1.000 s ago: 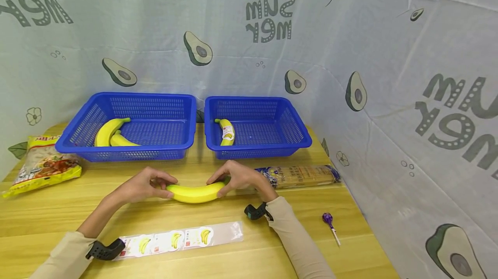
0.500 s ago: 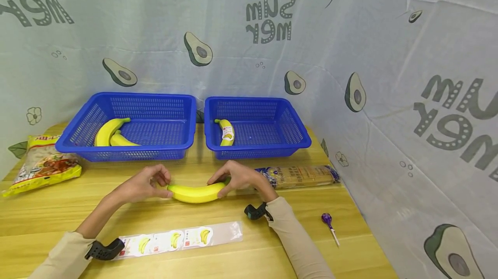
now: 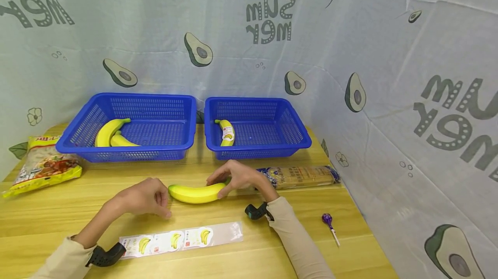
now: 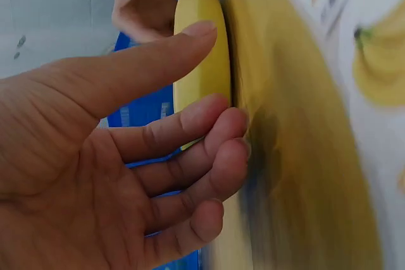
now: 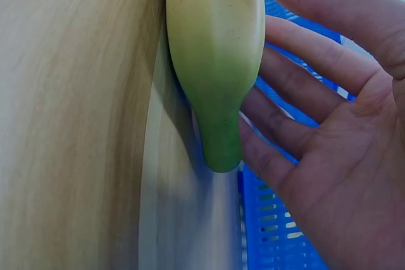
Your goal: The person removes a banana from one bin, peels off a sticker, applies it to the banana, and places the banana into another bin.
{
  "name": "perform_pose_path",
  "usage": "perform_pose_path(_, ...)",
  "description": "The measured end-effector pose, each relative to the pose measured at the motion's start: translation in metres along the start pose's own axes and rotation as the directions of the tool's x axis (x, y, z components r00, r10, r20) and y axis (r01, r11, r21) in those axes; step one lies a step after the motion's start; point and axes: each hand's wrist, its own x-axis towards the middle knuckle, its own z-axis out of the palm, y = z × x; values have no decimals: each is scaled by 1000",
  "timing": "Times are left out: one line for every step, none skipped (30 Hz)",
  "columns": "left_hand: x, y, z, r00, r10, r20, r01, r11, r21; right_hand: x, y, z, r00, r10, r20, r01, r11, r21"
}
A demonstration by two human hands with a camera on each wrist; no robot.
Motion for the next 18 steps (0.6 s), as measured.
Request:
perform_pose_path(-1, 4, 3, 1000, 7, 9, -7, 1000, 22, 0, 0, 0, 1000, 1, -1, -1, 1000, -1)
perform_pose_path(-1, 8, 7, 1000, 16, 18, -16, 999, 40, 0, -1, 0, 1000, 0, -1, 0, 1000, -4)
perform_pose_path(-1, 11, 11, 1000, 19, 23, -21, 998, 58, 0, -1, 0, 1000, 3, -3, -3, 1000, -8)
perform_pose_path(-1, 15, 15, 999, 23, 23, -25, 997, 72, 0, -2, 0, 1000, 6, -4, -6, 1000, -14)
perform_pose_path(-2, 19, 20, 999, 23, 26, -25, 996, 80, 0, -2, 0, 1000, 9, -5, -9, 1000, -17)
perform_pose_path(-1, 22, 24, 999, 22, 24, -24, 996, 90, 0, -2, 1, 1000, 12, -6, -12, 1000, -21)
perform_pose_path(-1, 25, 28, 999, 22, 23, -24, 995, 97, 0, -2, 1, 1000, 14, -8, -15, 1000, -25)
perform_pose_path(-1, 27, 31, 999, 20, 25, -22, 995, 97, 0, -2, 1, 1000, 18, -11, -18, 1000, -24)
perform_pose_path(-1, 30, 35, 1000, 21, 20, -23, 995, 100, 0, -3, 1, 1000, 22, -13, -22, 1000, -22)
perform_pose_path(0, 32, 38, 1000, 26, 16, -27, 994, 103, 0, -3, 1, 1000, 25, -16, -26, 999, -21)
perform_pose_path(0, 33, 42, 1000, 29, 10, -30, 993, 111, 0, -3, 1, 999, 28, -18, -29, 999, -18)
perform_pose_path(0, 35, 45, 1000, 31, 5, -31, 992, 119, 0, -3, 1, 999, 33, -21, -33, 999, -16)
perform_pose_path(1, 36, 47, 999, 34, -2, -34, 991, 128, 0, -3, 1, 999, 37, -23, -37, 999, -14)
perform_pose_path(1, 37, 50, 999, 37, -10, -35, 990, 138, 0, -3, 1, 999, 40, -25, -41, 999, -12)
perform_pose_path(2, 38, 53, 999, 37, -20, -34, 988, 149, 0, -2, 1, 999, 41, -27, -42, 999, -13)
perform_pose_path(2, 39, 55, 999, 32, -30, -27, 987, 160, 0, -2, 2, 999, 44, -29, -44, 999, -13)
perform_pose_path(3, 40, 58, 999, 29, -43, -21, 985, 172, -1, -2, 1, 999, 44, -31, -44, 999, -14)
perform_pose_path(3, 40, 60, 998, 26, -56, -15, 983, 181, -1, -2, 1, 999, 43, -32, -44, 999, -15)
